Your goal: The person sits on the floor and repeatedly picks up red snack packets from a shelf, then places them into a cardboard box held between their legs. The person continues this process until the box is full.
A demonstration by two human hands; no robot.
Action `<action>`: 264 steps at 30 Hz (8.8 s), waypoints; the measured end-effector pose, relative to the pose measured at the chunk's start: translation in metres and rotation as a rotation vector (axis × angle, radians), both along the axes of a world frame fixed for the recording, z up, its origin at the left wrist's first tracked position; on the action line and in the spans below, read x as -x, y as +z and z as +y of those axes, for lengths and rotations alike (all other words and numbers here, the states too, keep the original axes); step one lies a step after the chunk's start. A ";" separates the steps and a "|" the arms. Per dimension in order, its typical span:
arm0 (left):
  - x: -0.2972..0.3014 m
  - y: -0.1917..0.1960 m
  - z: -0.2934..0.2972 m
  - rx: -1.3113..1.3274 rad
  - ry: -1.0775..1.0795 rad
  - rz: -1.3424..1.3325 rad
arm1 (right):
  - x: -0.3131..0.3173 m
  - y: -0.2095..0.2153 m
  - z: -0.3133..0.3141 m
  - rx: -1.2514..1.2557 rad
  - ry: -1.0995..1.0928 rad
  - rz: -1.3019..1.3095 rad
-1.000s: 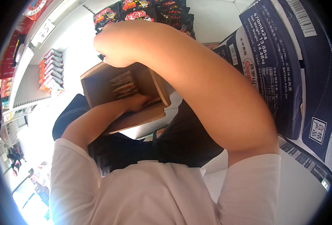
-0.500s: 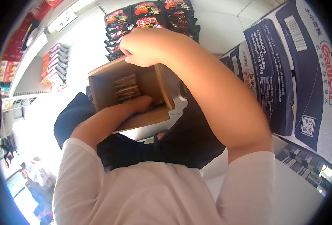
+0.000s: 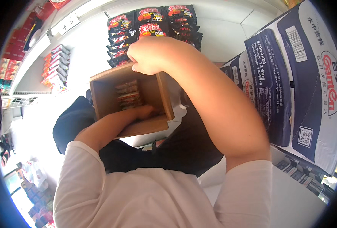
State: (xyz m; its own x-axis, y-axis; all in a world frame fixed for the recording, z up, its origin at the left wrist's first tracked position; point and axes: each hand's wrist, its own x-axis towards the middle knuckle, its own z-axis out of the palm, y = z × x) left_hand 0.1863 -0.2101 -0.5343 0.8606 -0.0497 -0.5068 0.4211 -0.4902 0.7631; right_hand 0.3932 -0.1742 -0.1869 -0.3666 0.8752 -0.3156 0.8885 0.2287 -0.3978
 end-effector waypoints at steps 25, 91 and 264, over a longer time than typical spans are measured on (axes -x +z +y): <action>-0.016 0.520 0.192 -1.557 0.866 -0.799 | -0.049 -0.011 0.017 0.071 -0.195 -0.005; 0.074 0.380 0.087 0.112 1.177 -0.745 | -0.005 0.007 0.010 0.411 -0.643 1.487; 0.063 0.350 0.115 0.718 1.319 -0.703 | 0.021 0.027 -0.013 -0.353 -0.539 0.991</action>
State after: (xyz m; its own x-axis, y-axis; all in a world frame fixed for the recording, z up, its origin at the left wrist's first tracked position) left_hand 0.1230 -0.0950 -0.1844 0.5339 0.8155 -0.2232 -0.2683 0.4138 0.8699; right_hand 0.3721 -0.1872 -0.1602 0.1279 0.9736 0.1892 0.2430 0.1542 -0.9577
